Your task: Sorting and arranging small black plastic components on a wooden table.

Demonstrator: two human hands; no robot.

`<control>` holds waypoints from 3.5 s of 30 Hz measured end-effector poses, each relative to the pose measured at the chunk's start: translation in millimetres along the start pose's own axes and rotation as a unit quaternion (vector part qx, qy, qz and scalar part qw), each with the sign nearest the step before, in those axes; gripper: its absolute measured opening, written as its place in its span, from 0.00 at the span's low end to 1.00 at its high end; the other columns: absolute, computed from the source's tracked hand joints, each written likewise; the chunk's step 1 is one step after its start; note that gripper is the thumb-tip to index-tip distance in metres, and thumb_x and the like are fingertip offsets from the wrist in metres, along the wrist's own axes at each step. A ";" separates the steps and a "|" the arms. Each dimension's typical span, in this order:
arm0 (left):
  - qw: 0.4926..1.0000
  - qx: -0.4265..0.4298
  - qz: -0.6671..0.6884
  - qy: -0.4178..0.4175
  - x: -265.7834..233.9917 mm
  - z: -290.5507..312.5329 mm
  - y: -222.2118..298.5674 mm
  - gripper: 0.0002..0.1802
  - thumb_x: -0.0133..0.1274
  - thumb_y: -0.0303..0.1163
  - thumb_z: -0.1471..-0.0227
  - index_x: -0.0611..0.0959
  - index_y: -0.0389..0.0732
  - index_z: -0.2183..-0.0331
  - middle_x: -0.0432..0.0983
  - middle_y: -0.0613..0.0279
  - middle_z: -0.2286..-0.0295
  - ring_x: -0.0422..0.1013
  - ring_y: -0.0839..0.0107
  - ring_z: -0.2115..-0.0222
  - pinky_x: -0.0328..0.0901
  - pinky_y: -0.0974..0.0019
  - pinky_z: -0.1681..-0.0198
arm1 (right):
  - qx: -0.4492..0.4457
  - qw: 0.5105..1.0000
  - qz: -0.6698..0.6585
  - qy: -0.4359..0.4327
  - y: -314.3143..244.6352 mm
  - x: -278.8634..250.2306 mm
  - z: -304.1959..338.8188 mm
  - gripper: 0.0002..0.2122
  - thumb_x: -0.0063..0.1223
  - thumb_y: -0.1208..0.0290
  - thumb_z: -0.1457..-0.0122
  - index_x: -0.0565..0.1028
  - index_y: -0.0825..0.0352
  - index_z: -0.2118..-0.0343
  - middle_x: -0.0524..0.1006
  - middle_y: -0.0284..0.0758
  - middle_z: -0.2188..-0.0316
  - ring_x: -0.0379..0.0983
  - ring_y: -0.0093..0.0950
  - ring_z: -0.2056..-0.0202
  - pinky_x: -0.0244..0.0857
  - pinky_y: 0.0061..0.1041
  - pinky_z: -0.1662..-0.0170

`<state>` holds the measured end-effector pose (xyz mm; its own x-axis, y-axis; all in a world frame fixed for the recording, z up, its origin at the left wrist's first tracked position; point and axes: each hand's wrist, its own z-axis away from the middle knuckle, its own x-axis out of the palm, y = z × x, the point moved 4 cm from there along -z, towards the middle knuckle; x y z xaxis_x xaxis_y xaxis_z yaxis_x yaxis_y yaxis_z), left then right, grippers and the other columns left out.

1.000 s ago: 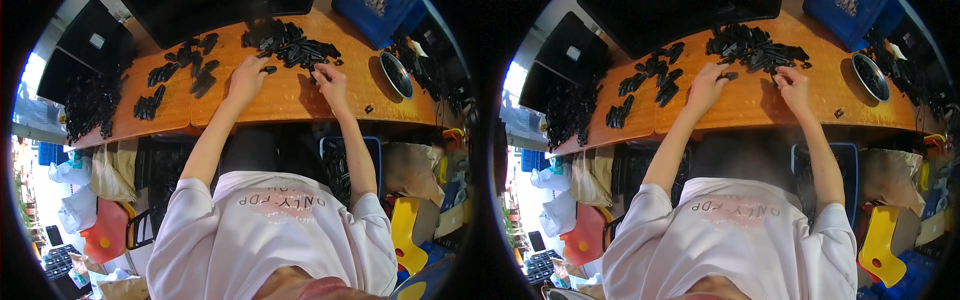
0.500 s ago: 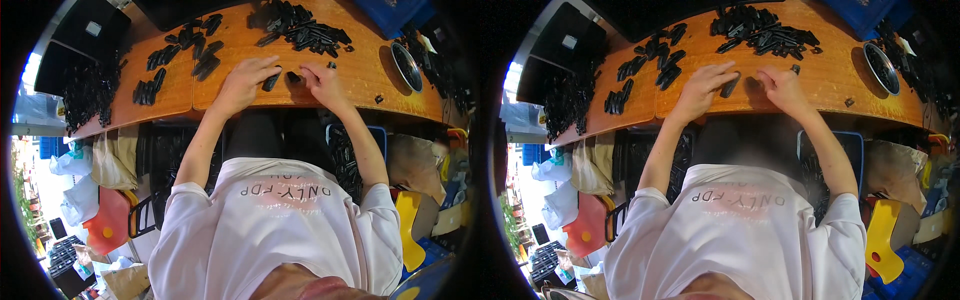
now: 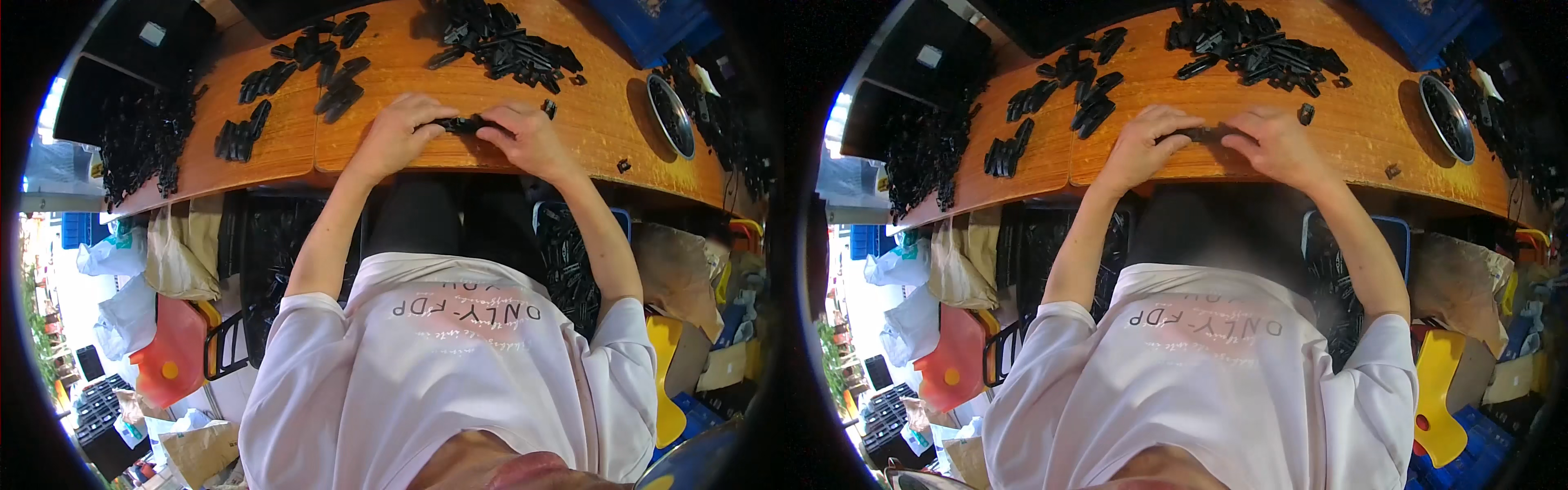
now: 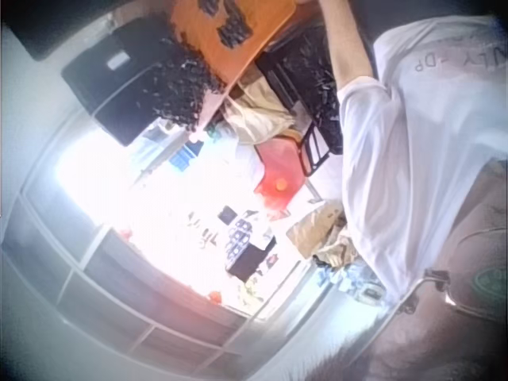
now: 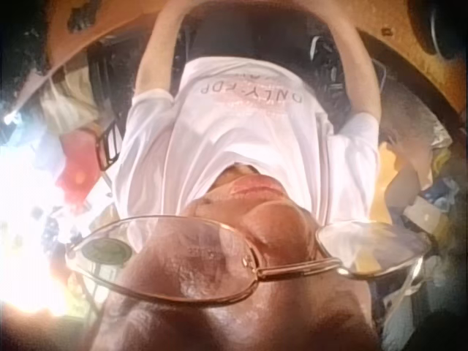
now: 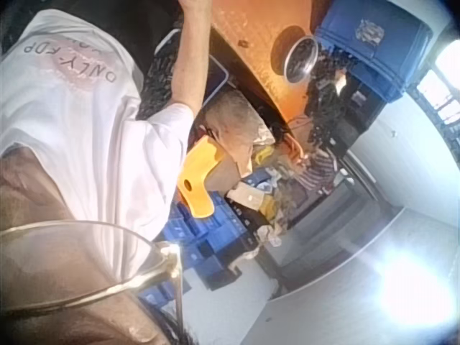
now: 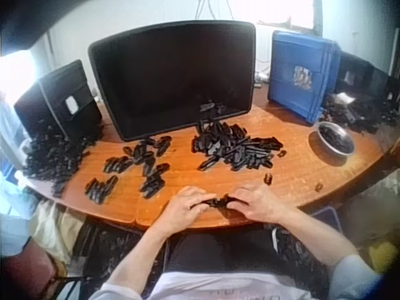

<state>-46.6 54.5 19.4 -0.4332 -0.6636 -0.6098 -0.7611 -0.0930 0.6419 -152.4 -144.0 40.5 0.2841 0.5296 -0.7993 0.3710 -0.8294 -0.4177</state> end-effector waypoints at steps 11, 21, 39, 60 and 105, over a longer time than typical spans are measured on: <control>0.998 -0.042 0.039 0.005 -4.0 -2.2 1.9 0.18 0.62 0.24 0.51 0.87 0.42 0.56 0.83 0.57 0.63 0.75 0.58 0.60 0.70 0.61 0.55 | -0.048 0.997 0.046 -0.035 -16.5 -4.5 -13.1 0.09 0.63 0.70 0.45 0.79 0.67 0.63 0.79 0.41 0.67 0.77 0.44 0.62 0.71 0.40 0.62; 0.999 -0.036 0.022 -0.003 -6.0 -5.6 3.4 0.19 0.60 0.21 0.53 0.87 0.41 0.56 0.83 0.55 0.61 0.77 0.59 0.57 0.71 0.61 0.53 | -0.106 0.993 0.041 0.039 -15.1 35.6 -23.9 0.08 0.65 0.73 0.53 0.76 0.66 0.72 0.76 0.42 0.70 0.75 0.44 0.67 0.70 0.41 0.64; 0.953 -0.227 -0.165 0.116 6.4 -102.2 -36.8 0.18 0.52 0.40 0.40 0.86 0.40 0.55 0.82 0.47 0.56 0.76 0.49 0.53 0.69 0.52 0.49 | 0.162 0.953 0.236 0.102 46.2 -22.5 36.3 0.14 0.57 0.68 0.36 0.77 0.64 0.49 0.79 0.42 0.63 0.78 0.45 0.63 0.72 0.41 0.62; 0.993 0.064 -0.087 -0.036 14.7 -38.9 -9.7 0.19 0.55 0.21 0.46 0.86 0.45 0.53 0.79 0.58 0.57 0.73 0.57 0.52 0.67 0.59 0.46 | 0.106 0.987 0.051 0.106 10.9 -10.9 19.4 0.07 0.62 0.68 0.40 0.80 0.66 0.64 0.77 0.43 0.68 0.77 0.47 0.66 0.71 0.42 0.64; 0.962 -0.044 -0.257 0.082 -24.1 -122.9 -89.7 0.23 0.60 0.30 0.46 0.81 0.38 0.48 0.74 0.48 0.45 0.70 0.49 0.45 0.64 0.54 0.41 | 0.117 0.956 0.200 0.180 83.8 -34.3 29.8 0.12 0.59 0.71 0.38 0.78 0.65 0.52 0.78 0.41 0.58 0.76 0.44 0.56 0.72 0.39 0.56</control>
<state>91.5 -12.3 33.7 0.0771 -0.6206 -0.7803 -0.8075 -0.4979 0.3162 -157.5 -236.9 20.0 0.6627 0.1540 -0.7329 -0.0272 -0.9730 -0.2290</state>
